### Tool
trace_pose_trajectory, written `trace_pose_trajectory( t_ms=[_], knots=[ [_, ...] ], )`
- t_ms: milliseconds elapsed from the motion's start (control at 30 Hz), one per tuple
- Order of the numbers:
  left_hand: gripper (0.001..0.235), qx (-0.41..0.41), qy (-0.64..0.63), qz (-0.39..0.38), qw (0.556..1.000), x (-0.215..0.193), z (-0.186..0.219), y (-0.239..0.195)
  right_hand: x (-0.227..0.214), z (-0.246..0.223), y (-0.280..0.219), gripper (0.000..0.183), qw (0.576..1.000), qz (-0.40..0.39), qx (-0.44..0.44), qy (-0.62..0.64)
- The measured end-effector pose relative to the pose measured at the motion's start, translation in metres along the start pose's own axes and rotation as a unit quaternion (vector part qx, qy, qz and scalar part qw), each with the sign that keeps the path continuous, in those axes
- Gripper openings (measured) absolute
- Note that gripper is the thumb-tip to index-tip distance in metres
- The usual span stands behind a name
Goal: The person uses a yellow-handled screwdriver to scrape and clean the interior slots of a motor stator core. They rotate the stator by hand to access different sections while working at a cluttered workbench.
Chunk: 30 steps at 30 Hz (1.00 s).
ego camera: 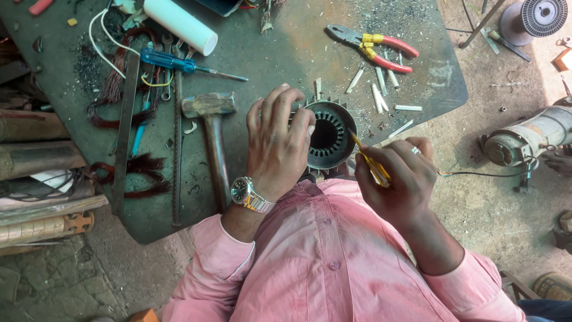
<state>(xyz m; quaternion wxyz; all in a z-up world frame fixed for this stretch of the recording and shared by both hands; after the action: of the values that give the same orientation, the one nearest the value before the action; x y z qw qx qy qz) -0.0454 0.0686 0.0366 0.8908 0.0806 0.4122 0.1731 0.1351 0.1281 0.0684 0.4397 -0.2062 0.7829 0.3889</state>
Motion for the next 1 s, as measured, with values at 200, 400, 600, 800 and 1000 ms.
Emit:
trace_pose_trajectory(
  t_ms=[200,400,600,800,1000],
  knots=[
    [0.004,0.004,0.021,0.086,0.996,-0.014,-0.013,-0.005,0.008,-0.002,0.006,0.017,1.0,0.023,-0.001,0.017],
    [0.01,-0.078,-0.009,0.096,0.992,-0.038,-0.043,-0.017,0.004,0.015,-0.001,0.017,0.994,0.025,0.065,0.083],
    [0.016,-0.092,0.049,0.069,0.992,-0.033,-0.048,-0.015,0.005,0.031,-0.009,0.016,0.973,0.002,0.114,0.198],
    [0.02,-0.095,0.06,0.068,0.991,-0.029,-0.051,-0.018,0.008,0.041,-0.017,0.006,0.963,0.002,0.13,0.234],
    [0.039,-0.091,-0.014,0.086,0.992,-0.03,-0.047,-0.026,0.019,0.043,-0.023,0.01,0.93,-0.013,0.183,0.319]
  ],
)
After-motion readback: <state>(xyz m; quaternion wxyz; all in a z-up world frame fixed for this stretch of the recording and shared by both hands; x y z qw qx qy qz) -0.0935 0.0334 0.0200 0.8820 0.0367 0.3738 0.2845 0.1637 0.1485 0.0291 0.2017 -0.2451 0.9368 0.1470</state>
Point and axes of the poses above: each hand's wrist, its own y-axis towards the middle knuckle, its own x-axis out of the palm, z = x × y, the point moved 6 cm from there along y, towards the middle knuckle, and after that the axes turned 12 degrees about -y, right-handed, at the moved point
